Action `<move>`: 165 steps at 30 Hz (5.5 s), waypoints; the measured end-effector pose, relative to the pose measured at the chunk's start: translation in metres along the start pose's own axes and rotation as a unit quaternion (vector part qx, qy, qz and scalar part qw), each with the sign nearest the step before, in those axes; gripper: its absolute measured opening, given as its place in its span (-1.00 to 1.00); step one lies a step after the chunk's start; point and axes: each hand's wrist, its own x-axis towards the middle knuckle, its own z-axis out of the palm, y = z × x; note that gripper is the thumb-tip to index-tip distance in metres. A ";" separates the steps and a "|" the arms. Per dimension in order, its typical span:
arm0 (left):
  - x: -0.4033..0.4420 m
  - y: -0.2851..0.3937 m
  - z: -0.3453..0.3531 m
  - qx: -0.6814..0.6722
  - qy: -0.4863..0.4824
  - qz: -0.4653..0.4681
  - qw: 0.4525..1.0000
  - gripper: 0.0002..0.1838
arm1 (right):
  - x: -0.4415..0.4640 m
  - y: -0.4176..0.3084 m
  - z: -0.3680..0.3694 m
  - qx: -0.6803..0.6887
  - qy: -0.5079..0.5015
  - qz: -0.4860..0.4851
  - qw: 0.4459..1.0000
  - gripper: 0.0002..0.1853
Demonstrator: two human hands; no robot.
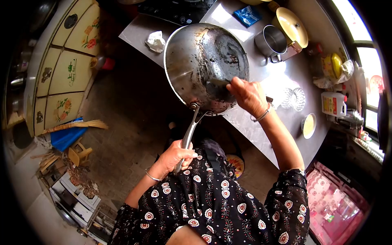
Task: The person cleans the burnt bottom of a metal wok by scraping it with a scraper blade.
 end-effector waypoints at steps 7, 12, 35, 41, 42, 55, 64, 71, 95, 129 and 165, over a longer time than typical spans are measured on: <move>0.004 -0.005 -0.002 -0.017 -0.007 -0.006 1.000 -0.72 | 0.042 0.006 -0.004 -0.031 0.066 -0.016 0.997 -0.70; 0.000 0.000 0.007 -0.002 0.008 0.001 1.000 -0.69 | 0.055 0.012 0.000 -0.025 0.063 -0.030 0.997 -0.71; 0.001 -0.005 -0.004 0.048 -0.008 0.018 0.999 -0.73 | 0.018 0.003 -0.003 0.016 0.012 -0.010 1.000 -0.72; 0.003 -0.004 -0.005 0.023 -0.008 0.000 1.000 -0.72 | 0.001 -0.001 -0.006 -0.012 0.007 -0.007 1.000 -0.70; 0.004 -0.004 -0.005 0.023 -0.011 0.001 1.000 -0.72 | 0.006 -0.001 -0.005 -0.010 0.022 -0.011 1.000 -0.70; 0.003 -0.003 -0.003 0.008 -0.007 -0.007 1.000 -0.74 | 0.009 -0.007 -0.005 -0.057 0.007 -0.007 0.998 -0.72; 0.002 -0.004 -0.001 0.001 -0.005 -0.008 1.000 -0.73 | 0.039 0.003 -0.001 -0.035 0.066 -0.014 0.997 -0.72; 0.005 -0.007 -0.008 0.024 -0.017 -0.001 1.000 -0.73 | 0.020 0.006 0.000 -0.012 0.032 -0.010 0.999 -0.71; 0.006 0.005 0.005 -0.011 -0.006 -0.025 1.000 -0.71 | 0.028 0.000 -0.002 -0.101 0.065 -0.011 0.993 -0.73; 0.005 0.012 -0.003 0.008 -0.012 -0.020 1.000 -0.71 | -0.002 -0.034 0.002 -0.117 0.013 -0.001 0.993 -0.74; 0.006 0.013 -0.010 0.014 -0.026 -0.015 0.999 -0.71 | -0.014 -0.033 0.012 -0.104 0.019 0.006 0.994 -0.74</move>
